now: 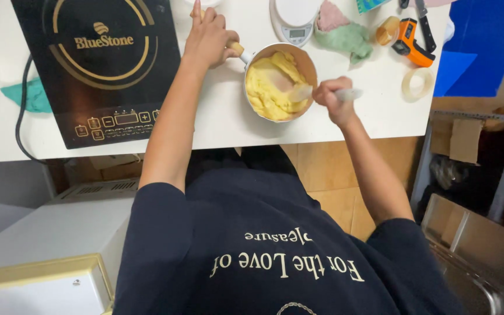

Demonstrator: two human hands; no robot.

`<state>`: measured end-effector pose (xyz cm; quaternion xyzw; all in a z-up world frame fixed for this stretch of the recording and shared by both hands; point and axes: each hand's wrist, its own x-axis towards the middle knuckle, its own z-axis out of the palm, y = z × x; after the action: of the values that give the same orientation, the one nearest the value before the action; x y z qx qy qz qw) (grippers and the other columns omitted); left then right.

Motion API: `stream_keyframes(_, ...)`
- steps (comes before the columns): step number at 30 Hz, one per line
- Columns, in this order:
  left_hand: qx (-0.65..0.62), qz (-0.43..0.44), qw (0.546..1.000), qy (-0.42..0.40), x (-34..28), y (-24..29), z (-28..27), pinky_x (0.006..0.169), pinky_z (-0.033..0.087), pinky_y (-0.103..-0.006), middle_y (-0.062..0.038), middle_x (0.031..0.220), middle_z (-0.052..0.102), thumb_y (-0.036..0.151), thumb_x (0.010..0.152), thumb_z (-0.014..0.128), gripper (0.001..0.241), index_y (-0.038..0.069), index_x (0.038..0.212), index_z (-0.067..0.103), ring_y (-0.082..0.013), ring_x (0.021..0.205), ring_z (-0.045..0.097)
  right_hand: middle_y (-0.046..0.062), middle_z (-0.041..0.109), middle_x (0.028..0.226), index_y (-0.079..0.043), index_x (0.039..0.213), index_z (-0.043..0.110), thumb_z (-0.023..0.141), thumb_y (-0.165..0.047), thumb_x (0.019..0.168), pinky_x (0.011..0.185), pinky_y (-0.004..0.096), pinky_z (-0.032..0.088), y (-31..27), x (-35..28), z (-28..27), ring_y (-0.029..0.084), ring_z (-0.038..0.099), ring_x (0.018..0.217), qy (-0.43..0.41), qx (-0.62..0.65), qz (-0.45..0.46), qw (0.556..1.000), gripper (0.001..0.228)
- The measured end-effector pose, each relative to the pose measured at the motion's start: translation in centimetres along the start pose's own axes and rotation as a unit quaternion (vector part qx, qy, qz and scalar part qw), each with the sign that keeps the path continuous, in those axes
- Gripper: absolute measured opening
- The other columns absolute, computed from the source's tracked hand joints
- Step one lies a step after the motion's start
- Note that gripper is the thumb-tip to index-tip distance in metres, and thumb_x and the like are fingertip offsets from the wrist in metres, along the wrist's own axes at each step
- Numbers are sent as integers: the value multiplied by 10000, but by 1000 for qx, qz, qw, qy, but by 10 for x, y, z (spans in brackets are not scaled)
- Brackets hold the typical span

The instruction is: Stirring a thick yellow mixture in a saucepan over an induction heater in a kitchen setting.

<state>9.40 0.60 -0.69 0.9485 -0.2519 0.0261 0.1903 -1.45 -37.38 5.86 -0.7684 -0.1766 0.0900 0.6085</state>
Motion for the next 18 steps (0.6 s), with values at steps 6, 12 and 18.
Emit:
stream_keyframes(6,-4,-10,1000,-19,-2,1,-2,1211,59,-639,-98,1058,631,430,790,863,309,302,1067,816,-351,1240,476,164,556,717,13,681,454,579,-183,910,608,386,421,-34,37,68,223,522,648,20,85,-112,990,326)
stream_keyframes(12,4,3,1000,-11,-6,1,4,1210,69,-650,-90,1022,631,409,751,864,335,303,1066,821,-349,1227,482,113,520,650,-21,685,492,564,-218,944,583,353,433,10,4,17,247,548,568,-75,-129,-95,984,333)
stream_keyframes(18,-10,-4,1000,-13,1,2,2,1212,92,-647,-111,1030,626,439,768,867,319,301,1052,822,-362,1220,485,66,488,635,-43,662,465,538,-174,896,616,354,388,-64,48,67,224,423,575,-30,148,-210,966,278)
